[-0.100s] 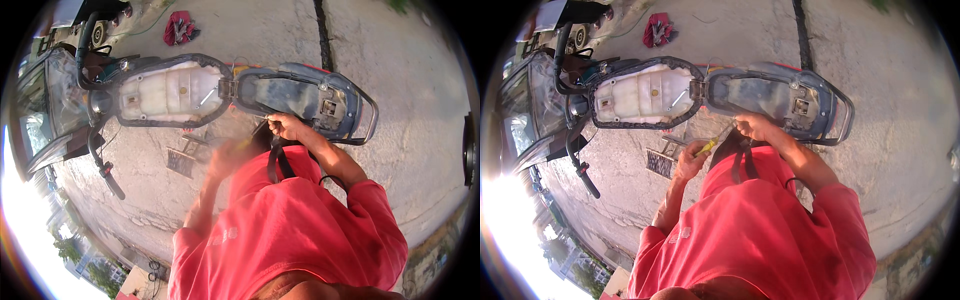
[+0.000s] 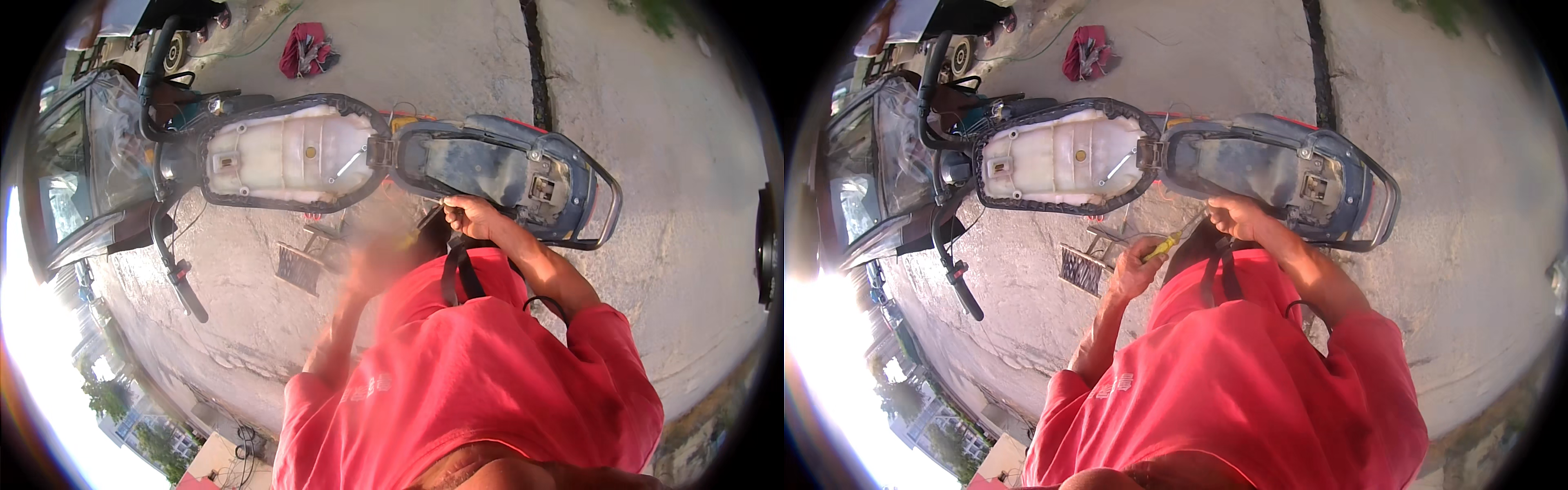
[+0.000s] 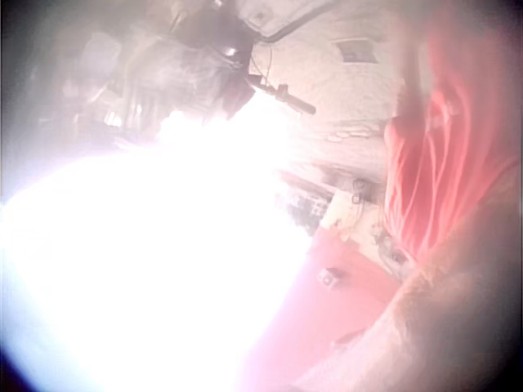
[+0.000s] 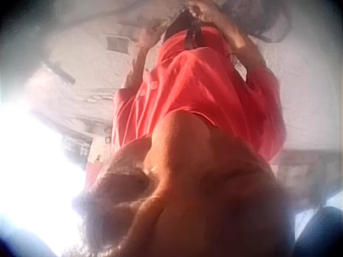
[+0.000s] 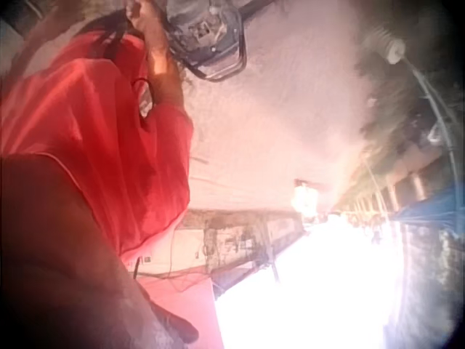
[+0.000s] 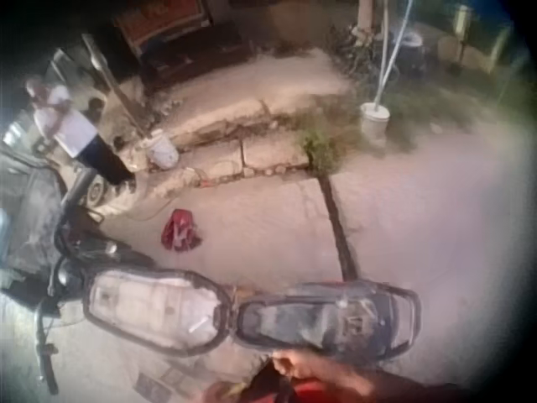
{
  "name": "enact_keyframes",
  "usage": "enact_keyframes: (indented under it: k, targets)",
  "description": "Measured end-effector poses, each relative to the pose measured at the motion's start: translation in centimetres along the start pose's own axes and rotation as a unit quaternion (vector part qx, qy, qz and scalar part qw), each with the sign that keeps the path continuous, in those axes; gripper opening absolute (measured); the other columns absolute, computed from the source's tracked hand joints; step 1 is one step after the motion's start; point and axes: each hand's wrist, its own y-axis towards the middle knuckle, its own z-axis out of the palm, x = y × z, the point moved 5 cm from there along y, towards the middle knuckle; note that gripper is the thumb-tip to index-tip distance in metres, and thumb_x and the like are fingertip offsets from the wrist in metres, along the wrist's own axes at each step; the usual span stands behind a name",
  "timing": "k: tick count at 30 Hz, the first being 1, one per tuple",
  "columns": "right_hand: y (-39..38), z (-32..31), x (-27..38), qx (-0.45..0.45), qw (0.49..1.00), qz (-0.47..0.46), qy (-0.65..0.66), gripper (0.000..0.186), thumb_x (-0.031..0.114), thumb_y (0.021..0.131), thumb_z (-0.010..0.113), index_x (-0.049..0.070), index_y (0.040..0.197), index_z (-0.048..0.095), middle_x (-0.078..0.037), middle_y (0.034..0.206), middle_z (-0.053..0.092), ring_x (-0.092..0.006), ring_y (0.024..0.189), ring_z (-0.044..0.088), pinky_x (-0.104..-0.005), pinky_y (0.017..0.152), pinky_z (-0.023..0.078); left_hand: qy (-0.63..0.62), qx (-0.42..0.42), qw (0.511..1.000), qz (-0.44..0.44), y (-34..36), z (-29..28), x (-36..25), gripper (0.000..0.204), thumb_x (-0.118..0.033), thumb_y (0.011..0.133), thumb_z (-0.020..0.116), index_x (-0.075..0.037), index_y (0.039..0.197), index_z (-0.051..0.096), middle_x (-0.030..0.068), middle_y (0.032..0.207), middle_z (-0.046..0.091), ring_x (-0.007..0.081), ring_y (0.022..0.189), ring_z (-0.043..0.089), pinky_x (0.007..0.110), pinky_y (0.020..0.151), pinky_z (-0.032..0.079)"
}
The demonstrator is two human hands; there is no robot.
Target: The person removes the seat and body panels of an electric scooter using a screwdriver and wipes down internal components with a cloth.
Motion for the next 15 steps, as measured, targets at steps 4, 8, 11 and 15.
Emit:
enact_keyframes:
  k: [4,8,11,15]
  targets:
    - [0.6,1.0,-0.3,-0.033,0.999,0.001,0.012,0.013,0.020,0.092,0.068,0.009,0.091,0.063,-0.002,0.072,0.058,-0.0146,0.065,0.056,-0.0264,0.054,0.043,0.005,-0.002,0.997,-0.083,-0.7,-1.7,-1.1,0.038,-0.024,0.087,0.065,-0.011,0.123,0.064,0.0143,0.112,0.068,0.0272,0.103,0.066,0.038,0.089,0.051]
    - [0.8,0.7,-0.3,-0.039,0.999,-0.033,0.008,0.015,0.023,0.095,0.066,0.008,0.097,0.065,0.000,0.073,0.057,-0.0135,0.065,0.052,-0.0272,0.056,0.041,0.013,-0.052,0.998,-0.043,-0.7,-1.0,-1.1,0.035,-0.023,0.085,0.066,-0.011,0.117,0.065,0.0156,0.106,0.070,0.0341,0.099,0.067,0.042,0.085,0.053]
    - [0.4,1.7,0.4,-0.041,0.998,-0.037,0.010,0.016,0.023,0.094,0.067,0.008,0.098,0.065,-0.001,0.073,0.057,-0.0144,0.065,0.053,-0.0276,0.056,0.041,0.019,-0.078,0.996,-0.049,-1.3,-1.2,-1.9,0.034,-0.023,0.085,0.066,-0.012,0.117,0.065,0.0162,0.108,0.069,0.0349,0.100,0.067,0.043,0.086,0.052]
    - [0.5,1.8,0.7,-0.023,0.998,-0.056,0.014,0.018,0.023,0.097,0.062,0.006,0.100,0.063,-0.001,0.072,0.056,-0.0146,0.064,0.054,-0.0279,0.055,0.041,0.017,-0.073,0.996,-0.045,-1.6,-1.3,-2.6,0.035,-0.023,0.085,0.065,-0.012,0.118,0.065,0.0172,0.109,0.069,0.0348,0.103,0.066,0.044,0.088,0.051]
